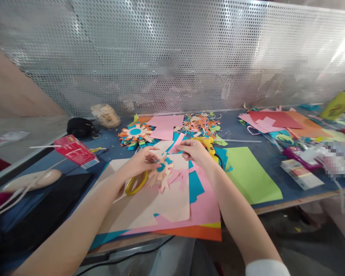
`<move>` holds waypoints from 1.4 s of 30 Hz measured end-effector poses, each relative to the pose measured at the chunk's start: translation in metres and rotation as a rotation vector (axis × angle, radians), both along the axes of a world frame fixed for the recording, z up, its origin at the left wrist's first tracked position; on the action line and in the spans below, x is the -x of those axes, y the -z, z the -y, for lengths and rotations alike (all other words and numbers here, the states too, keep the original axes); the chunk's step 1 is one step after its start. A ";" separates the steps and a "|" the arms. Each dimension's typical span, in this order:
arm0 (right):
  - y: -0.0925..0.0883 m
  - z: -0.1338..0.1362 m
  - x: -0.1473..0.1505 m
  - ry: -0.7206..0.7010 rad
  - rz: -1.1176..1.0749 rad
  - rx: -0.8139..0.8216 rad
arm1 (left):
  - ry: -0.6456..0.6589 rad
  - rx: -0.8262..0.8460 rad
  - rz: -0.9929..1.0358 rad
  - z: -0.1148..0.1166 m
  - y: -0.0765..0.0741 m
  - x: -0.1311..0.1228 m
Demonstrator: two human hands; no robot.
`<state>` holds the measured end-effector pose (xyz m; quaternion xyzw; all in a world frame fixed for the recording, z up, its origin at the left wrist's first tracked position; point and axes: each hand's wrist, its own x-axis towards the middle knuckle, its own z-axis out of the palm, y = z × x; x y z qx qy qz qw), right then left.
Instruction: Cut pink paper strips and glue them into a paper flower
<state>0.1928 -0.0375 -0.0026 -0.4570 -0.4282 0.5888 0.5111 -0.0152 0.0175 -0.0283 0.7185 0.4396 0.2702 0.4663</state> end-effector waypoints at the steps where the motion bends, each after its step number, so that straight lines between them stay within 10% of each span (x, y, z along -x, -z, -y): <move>1: 0.000 0.000 0.000 -0.001 0.002 -0.001 | -0.010 0.012 0.004 0.001 -0.002 0.000; 42: -0.005 -0.001 0.003 0.283 0.021 -0.270 | -0.089 0.259 0.500 0.011 -0.014 -0.015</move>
